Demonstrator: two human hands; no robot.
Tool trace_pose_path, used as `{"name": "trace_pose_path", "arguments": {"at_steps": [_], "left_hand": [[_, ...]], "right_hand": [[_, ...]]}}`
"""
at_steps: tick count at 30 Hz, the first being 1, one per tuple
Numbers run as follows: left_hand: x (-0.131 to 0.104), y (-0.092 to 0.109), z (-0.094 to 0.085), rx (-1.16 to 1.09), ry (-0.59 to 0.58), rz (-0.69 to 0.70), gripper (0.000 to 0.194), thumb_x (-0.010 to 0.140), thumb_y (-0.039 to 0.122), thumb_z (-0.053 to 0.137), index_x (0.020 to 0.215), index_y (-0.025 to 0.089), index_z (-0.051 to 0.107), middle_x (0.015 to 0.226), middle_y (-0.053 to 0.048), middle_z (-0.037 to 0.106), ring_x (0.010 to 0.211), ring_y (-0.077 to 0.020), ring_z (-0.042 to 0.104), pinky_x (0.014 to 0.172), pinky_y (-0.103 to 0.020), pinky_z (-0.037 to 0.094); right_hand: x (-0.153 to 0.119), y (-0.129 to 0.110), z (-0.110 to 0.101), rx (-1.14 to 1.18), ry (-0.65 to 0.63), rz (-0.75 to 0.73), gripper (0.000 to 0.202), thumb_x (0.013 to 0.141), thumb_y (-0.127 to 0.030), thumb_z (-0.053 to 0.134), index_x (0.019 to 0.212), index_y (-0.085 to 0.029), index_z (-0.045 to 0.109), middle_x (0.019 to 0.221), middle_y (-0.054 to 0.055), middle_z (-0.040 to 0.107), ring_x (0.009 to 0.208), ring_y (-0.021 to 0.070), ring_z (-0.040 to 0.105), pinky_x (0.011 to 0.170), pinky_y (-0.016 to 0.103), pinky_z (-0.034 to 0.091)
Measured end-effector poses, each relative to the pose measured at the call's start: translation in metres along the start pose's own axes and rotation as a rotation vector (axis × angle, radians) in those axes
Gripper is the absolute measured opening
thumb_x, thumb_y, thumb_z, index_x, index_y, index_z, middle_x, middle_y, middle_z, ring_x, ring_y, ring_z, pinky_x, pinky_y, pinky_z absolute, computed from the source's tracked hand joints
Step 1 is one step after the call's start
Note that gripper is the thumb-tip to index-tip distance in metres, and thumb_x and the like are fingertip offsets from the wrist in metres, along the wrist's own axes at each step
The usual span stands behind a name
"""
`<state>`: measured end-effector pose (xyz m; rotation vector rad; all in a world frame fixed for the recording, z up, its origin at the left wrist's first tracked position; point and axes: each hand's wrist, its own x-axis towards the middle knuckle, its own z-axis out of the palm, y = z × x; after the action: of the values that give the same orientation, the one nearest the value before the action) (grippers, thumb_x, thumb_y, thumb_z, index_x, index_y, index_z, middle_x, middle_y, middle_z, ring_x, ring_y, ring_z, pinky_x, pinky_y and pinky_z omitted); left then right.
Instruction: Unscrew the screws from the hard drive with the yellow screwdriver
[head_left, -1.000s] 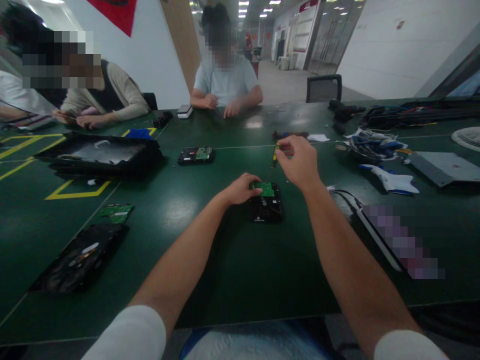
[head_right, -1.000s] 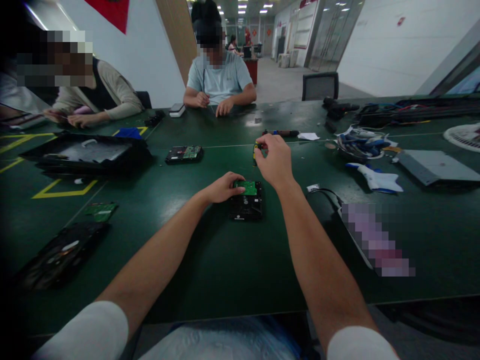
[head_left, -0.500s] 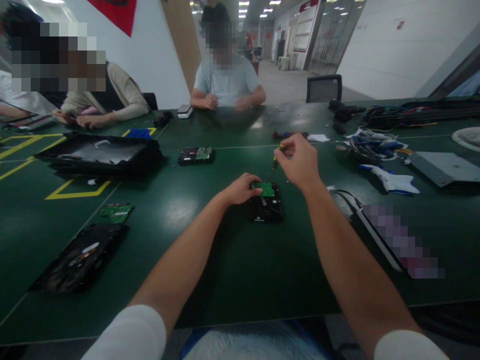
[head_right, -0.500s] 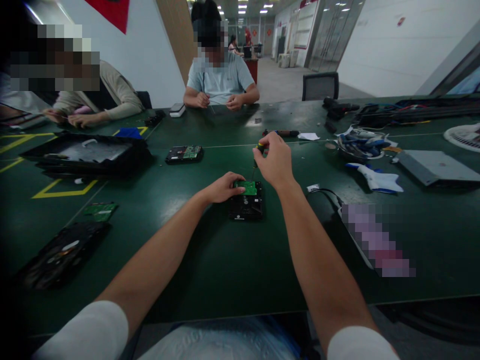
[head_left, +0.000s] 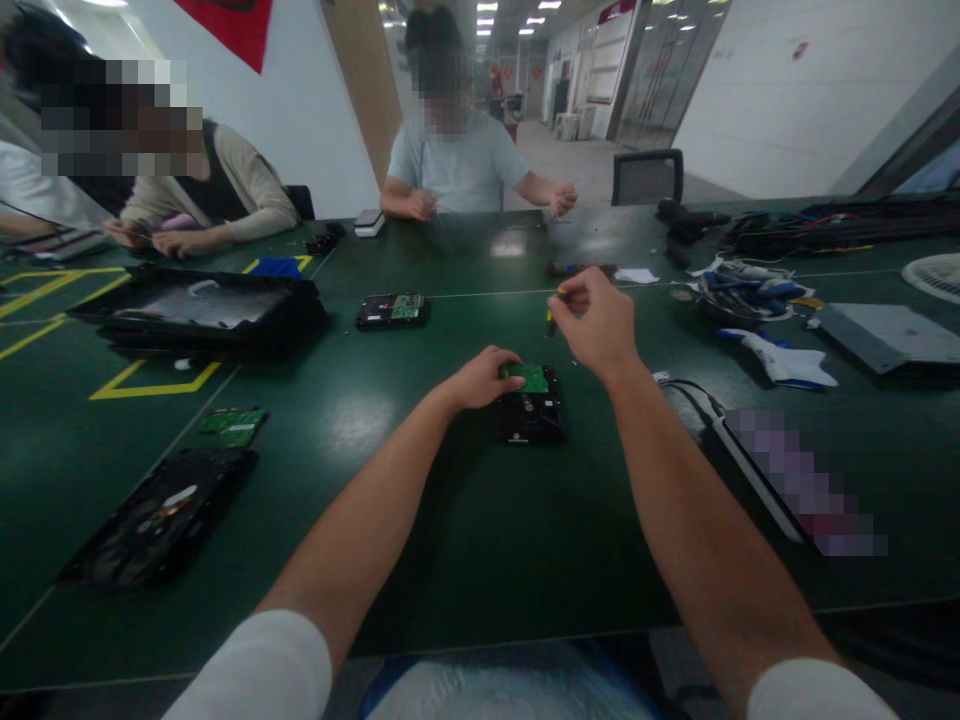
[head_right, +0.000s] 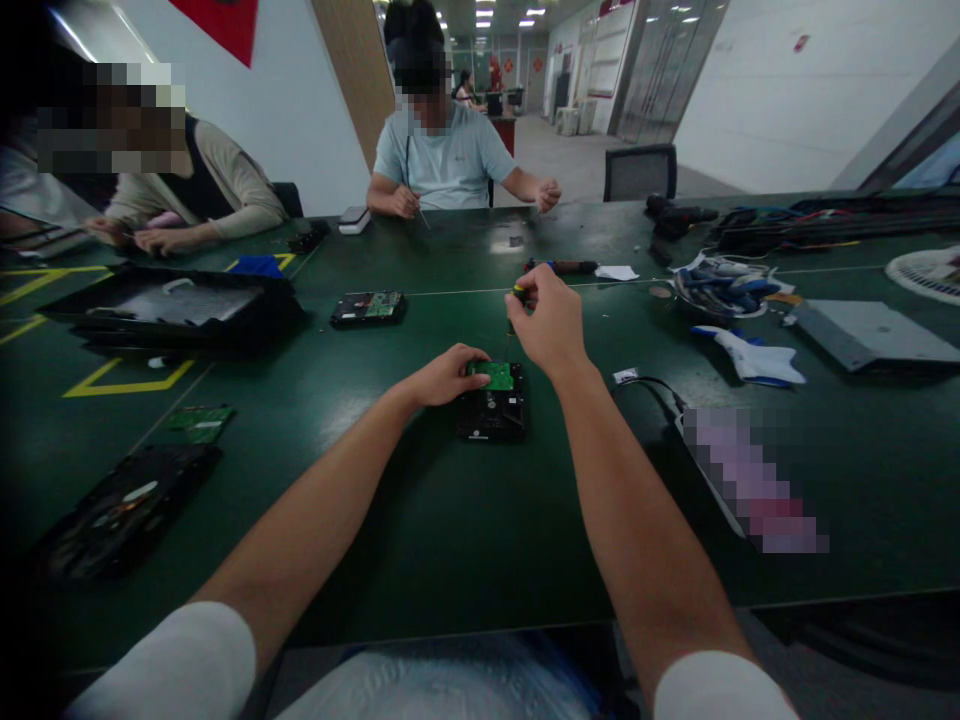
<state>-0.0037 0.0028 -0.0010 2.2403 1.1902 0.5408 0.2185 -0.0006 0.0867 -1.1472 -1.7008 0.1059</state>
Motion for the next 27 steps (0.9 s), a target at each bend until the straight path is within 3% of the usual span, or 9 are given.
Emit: {"name": "trace_pose_path", "arguments": {"at_steps": [6,11,16,22,27], "left_hand": [[0.0006,-0.0017,0.0003,0.003,0.0,0.006,0.051,0.094,0.045,0.067,0.137,0.018,0.065,0.125,-0.014,0.059,0.099,-0.0233,0.063,0.096,-0.041,0.053],[0.0001,-0.001,-0.0002,0.009,-0.008,-0.004,0.052,0.094,0.046,0.067,0.138,0.018,0.064,0.125,-0.013,0.059,0.1,-0.0236,0.063,0.097,-0.041,0.053],[-0.0004,0.0,-0.0005,0.007,-0.003,-0.007,0.051,0.094,0.046,0.067,0.137,0.018,0.064,0.125,-0.013,0.059,0.101,-0.0234,0.063,0.097,-0.041,0.053],[-0.0002,0.0,-0.0005,0.001,-0.002,-0.001,0.05,0.094,0.045,0.066,0.136,0.018,0.065,0.125,-0.013,0.059,0.103,-0.0246,0.063,0.097,-0.041,0.053],[-0.0005,0.0008,-0.0005,-0.007,-0.001,-0.003,0.052,0.093,0.046,0.067,0.137,0.017,0.065,0.125,-0.014,0.059,0.102,-0.0248,0.062,0.097,-0.042,0.053]], "right_hand": [[0.0009,-0.0003,-0.0015,-0.026,-0.011,-0.058,0.014,0.086,-0.019,0.066,0.099,-0.023,0.068,0.103,0.007,0.072,0.09,0.0225,0.069,0.086,0.043,0.058],[-0.0002,-0.0005,-0.0004,0.012,0.011,0.013,0.011,0.087,-0.025,0.069,0.097,-0.023,0.066,0.096,0.005,0.073,0.086,0.0227,0.07,0.082,0.042,0.06],[0.0007,0.0001,-0.001,-0.011,-0.034,-0.058,0.017,0.088,-0.021,0.067,0.104,-0.024,0.072,0.102,0.006,0.074,0.088,0.0226,0.071,0.085,0.042,0.061],[0.0004,0.0018,-0.0001,0.008,0.008,-0.003,0.015,0.084,-0.021,0.069,0.099,-0.024,0.067,0.101,0.006,0.074,0.089,0.0229,0.07,0.082,0.041,0.061],[0.0003,-0.0002,0.0002,0.023,-0.034,-0.033,0.014,0.087,-0.024,0.068,0.101,-0.023,0.067,0.101,0.006,0.074,0.089,0.0225,0.071,0.083,0.042,0.06]]}}
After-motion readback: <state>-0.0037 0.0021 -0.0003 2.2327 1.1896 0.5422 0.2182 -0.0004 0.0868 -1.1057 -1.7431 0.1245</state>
